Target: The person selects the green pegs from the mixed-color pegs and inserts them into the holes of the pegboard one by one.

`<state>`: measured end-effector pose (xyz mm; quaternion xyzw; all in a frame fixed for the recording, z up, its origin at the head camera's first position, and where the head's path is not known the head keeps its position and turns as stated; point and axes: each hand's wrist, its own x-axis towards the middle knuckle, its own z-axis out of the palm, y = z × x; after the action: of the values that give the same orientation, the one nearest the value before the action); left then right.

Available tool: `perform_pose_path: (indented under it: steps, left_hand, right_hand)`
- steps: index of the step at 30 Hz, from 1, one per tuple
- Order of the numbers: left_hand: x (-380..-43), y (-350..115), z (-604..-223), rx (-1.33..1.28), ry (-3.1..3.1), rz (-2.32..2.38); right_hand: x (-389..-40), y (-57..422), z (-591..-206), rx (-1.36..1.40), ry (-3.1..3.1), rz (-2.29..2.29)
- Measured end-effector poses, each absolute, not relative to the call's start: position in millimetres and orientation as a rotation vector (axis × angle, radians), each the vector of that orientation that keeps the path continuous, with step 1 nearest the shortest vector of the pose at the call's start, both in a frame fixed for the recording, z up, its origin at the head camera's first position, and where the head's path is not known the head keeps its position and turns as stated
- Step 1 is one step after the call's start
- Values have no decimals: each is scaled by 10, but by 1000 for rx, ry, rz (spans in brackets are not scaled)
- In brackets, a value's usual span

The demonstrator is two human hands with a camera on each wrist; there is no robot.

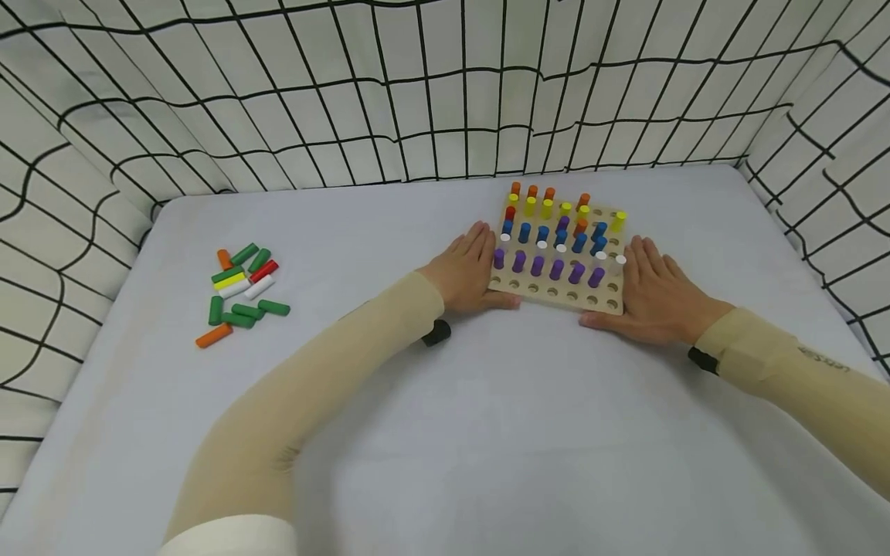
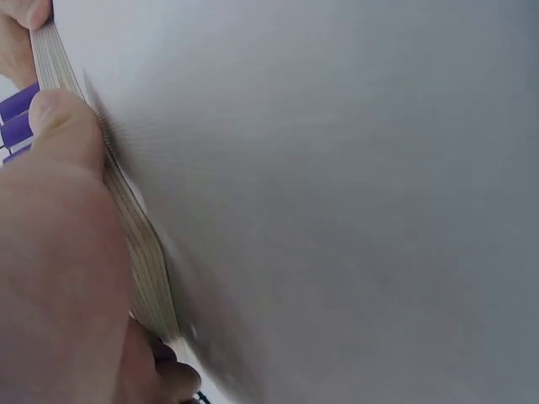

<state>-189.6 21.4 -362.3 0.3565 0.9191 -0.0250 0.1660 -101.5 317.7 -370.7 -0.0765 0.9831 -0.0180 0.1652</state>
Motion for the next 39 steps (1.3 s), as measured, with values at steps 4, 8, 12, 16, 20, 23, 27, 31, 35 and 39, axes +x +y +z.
perform_pose_path:
  steps: [4,8,12,16,20,23,27,31,35,39]
  left_hand:
    - [-1838,113,-3605,987,2626,-61]
    - [-1787,14,-3625,957,2638,-50]
    - [-1732,-80,-3648,923,2661,-37]
    - [-1681,-166,-3659,906,2680,-50]
    - [-1641,-258,-3660,890,2688,-58]
    - [-1611,-336,-3654,871,2693,-60]
    - [-1566,-438,-3643,851,2704,-60]
    - [-1516,-546,-3649,841,2726,-80]
    - [-1458,-692,-3655,814,2740,-85]
    - [-1400,-880,-3640,762,2735,-63]
  right_hand:
    - [-1045,3095,-3696,-251,2807,-39]
    - [-1071,3021,-3697,-267,2805,-28]
    - [-1101,2947,-3704,-287,2808,-22]
    - [-1125,2882,-3711,-305,2805,-31]
    - [-1143,2811,-3714,-319,2800,-26]
    - [-1154,2737,-3706,-334,2800,-26]
    - [-1161,2631,-3686,-357,2799,-24]
    - [-1166,2522,-3677,-382,2801,-13]
    - [-1182,2387,-3679,-418,2805,-15]
    - [-1202,2214,-3691,-444,2790,-46]
